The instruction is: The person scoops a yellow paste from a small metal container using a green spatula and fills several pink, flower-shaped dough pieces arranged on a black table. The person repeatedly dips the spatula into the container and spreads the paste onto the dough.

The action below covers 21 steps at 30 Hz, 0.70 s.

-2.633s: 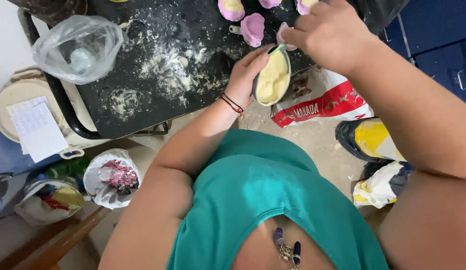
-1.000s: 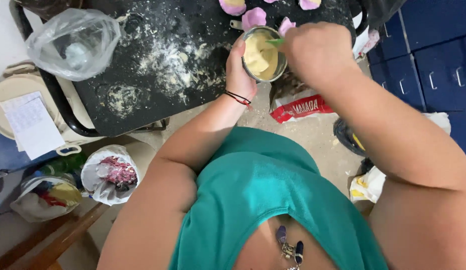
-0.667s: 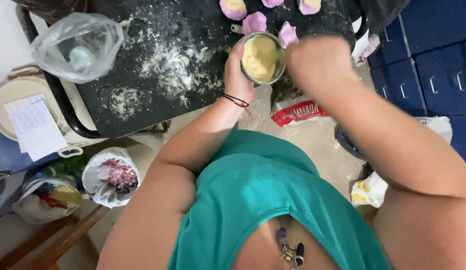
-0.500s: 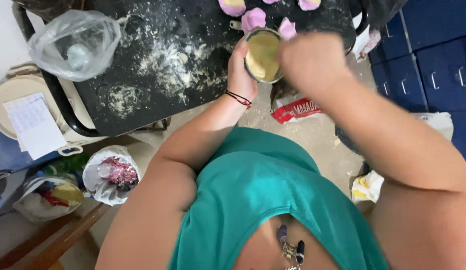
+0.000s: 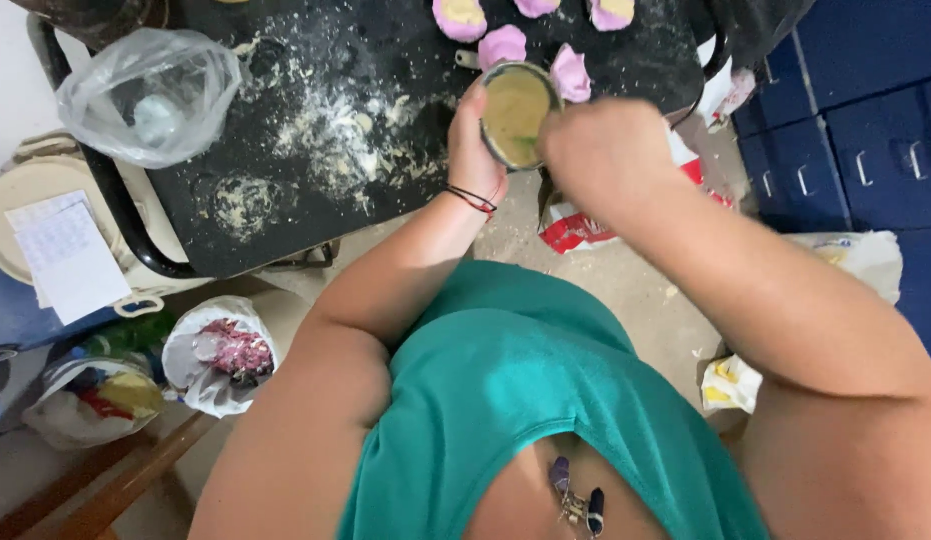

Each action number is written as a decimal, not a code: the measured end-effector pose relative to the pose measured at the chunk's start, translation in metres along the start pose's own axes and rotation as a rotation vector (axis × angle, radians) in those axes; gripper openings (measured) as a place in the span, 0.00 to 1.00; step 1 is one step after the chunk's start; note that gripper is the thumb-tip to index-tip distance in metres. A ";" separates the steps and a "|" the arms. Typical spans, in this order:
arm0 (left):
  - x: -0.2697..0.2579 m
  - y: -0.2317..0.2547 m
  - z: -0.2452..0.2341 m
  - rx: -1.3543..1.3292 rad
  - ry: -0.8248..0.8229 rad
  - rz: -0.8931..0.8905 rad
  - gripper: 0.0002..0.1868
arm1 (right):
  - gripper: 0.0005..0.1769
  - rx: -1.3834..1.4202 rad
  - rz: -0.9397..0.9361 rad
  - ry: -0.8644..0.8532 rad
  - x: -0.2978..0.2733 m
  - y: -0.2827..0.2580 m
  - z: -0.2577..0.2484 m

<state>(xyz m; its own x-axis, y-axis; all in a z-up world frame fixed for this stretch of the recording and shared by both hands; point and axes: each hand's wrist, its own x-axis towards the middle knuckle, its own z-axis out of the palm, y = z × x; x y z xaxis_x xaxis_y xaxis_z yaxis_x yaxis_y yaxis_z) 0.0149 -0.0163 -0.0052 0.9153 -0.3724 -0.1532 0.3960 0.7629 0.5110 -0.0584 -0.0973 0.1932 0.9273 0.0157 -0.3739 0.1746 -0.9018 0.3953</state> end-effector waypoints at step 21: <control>-0.007 0.015 0.007 -0.007 -0.158 -0.115 0.38 | 0.13 0.743 -0.159 0.889 -0.030 0.041 0.051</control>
<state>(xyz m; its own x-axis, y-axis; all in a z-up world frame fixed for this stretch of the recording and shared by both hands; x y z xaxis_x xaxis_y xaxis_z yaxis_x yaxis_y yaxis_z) 0.0139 -0.0062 0.0097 0.8415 -0.5350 -0.0750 0.4979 0.7142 0.4920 -0.0958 -0.1567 0.1781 0.8687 0.1826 0.4604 0.3462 -0.8886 -0.3010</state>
